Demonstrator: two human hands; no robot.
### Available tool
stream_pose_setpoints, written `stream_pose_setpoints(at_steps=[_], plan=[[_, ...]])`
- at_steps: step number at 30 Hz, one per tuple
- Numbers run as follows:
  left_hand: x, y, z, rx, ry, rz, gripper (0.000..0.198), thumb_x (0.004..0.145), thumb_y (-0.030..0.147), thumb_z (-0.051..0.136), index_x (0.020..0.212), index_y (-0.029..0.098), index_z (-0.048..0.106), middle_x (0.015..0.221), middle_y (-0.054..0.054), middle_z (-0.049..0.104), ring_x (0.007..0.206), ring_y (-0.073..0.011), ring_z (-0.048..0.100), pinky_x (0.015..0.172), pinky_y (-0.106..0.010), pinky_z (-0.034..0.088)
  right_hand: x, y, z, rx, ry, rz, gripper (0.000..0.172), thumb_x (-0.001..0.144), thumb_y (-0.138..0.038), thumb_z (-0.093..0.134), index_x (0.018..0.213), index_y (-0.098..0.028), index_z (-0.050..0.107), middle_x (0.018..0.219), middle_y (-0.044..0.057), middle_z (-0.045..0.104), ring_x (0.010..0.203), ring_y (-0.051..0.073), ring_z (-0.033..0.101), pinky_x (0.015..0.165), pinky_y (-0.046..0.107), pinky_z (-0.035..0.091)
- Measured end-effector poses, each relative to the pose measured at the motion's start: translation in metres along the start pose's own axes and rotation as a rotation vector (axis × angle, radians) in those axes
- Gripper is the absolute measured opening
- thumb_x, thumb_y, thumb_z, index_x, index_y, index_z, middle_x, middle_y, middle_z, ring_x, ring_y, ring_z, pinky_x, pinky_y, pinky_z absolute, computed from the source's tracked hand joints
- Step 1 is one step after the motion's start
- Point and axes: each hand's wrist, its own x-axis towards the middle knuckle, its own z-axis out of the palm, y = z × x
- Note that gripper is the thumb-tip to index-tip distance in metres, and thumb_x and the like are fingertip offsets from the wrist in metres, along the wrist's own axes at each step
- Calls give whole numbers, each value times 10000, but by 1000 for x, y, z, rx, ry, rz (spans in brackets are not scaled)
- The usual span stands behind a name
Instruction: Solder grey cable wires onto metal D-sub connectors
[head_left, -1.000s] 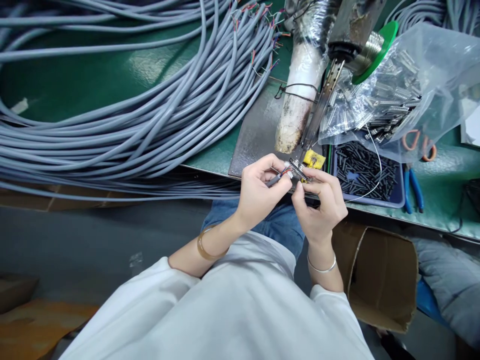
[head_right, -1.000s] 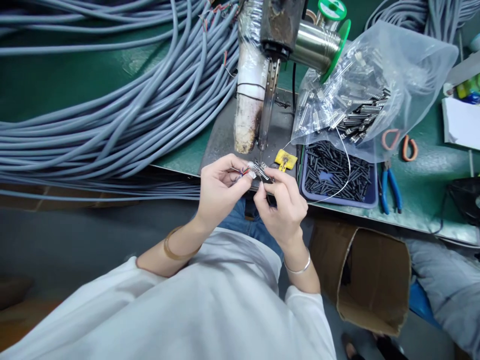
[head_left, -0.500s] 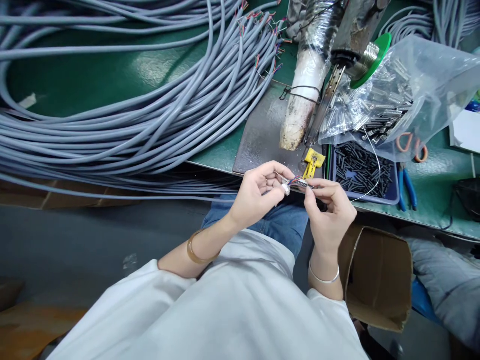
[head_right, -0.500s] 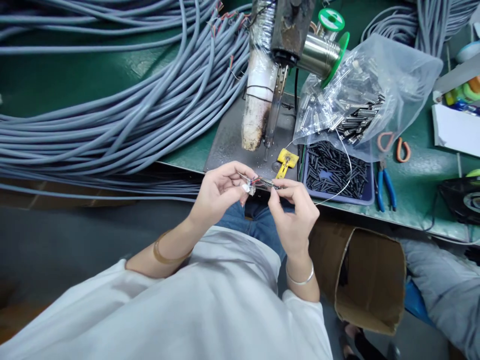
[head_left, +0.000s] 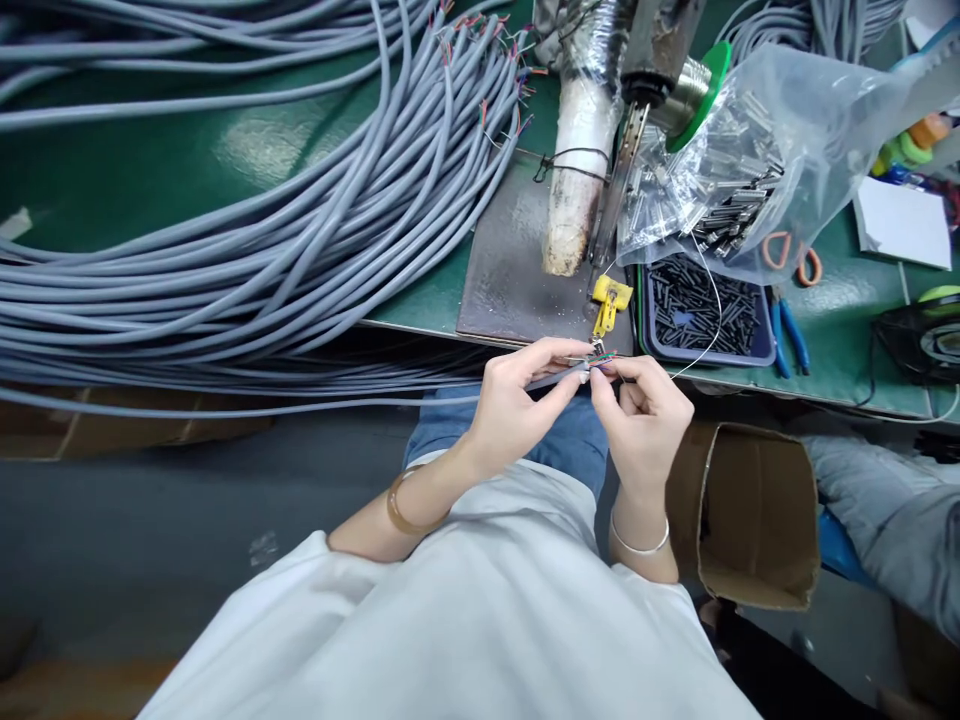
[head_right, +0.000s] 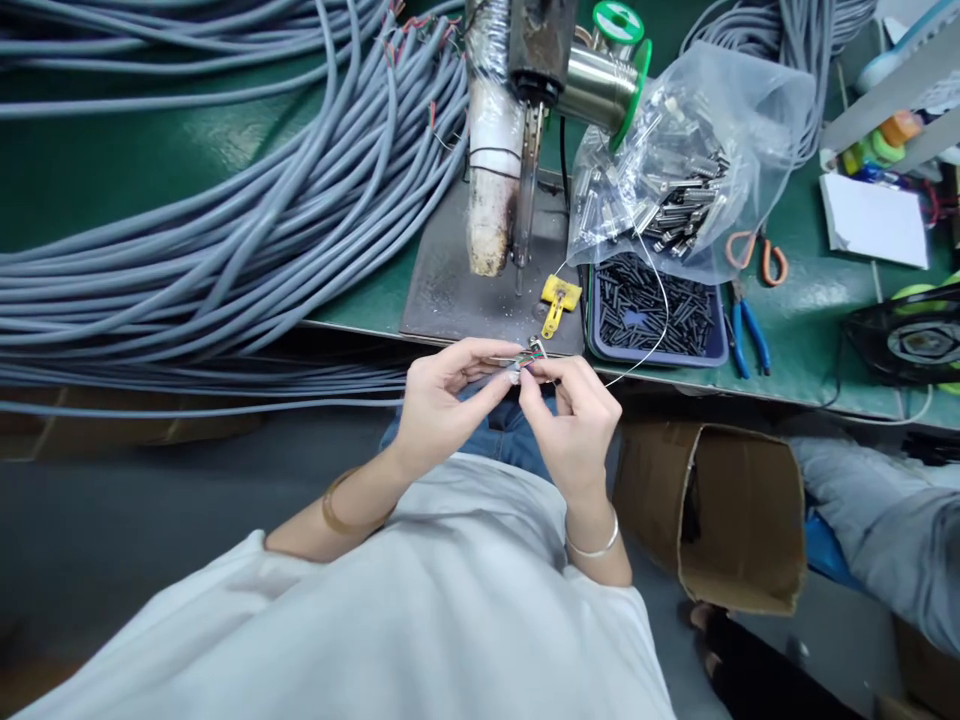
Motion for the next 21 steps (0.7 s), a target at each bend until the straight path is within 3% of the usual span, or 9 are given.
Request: stream_pose_setpoints(at_steps=[8,11,13,16,19,21], plan=[[-10,-8,1,236,39,173,253,895,154,678,1124,202,773,1102,-66,797,986,-189,758,940,-295,607,-4,7,8,-23,-17,27,42,865,-190,630,847,-179,667,758,-30,607,536,48,431,512,202,365],[-13,-7,1,260,58,177,274,873,156,706,1131,216,774,1116,-55,794,1003,-190,751,968,-319,599,-5,7,12,14,-39,70,24,834,-187,619,817,-182,635,778,-26,606,567,51,451,521,195,370],[-13,-7,-1,179,81,89,304,841,171,751,1143,208,764,1119,-59,788,975,-175,749,943,-297,603,-5,8,14,75,-53,106,24,823,-199,616,810,-185,630,789,-25,611,572,49,450,509,190,356],[-6,-5,-5,-127,29,-144,374,787,203,811,1156,205,744,968,-45,784,758,-129,727,720,-223,617,-3,10,16,251,-92,175,77,822,-267,652,840,-193,647,795,-34,620,535,38,407,464,190,311],[3,-4,-10,-413,-101,-390,384,730,216,846,1103,191,759,812,-32,755,542,-88,626,494,-177,525,-4,11,16,407,-133,211,139,838,-333,678,855,-198,653,799,-47,620,479,19,317,421,200,246],[6,-3,-11,-491,-118,-461,323,701,206,851,1015,182,783,792,-36,754,489,-72,580,437,-170,473,-6,10,17,427,-129,186,142,854,-342,676,850,-200,662,792,-48,617,479,18,320,425,203,246]])
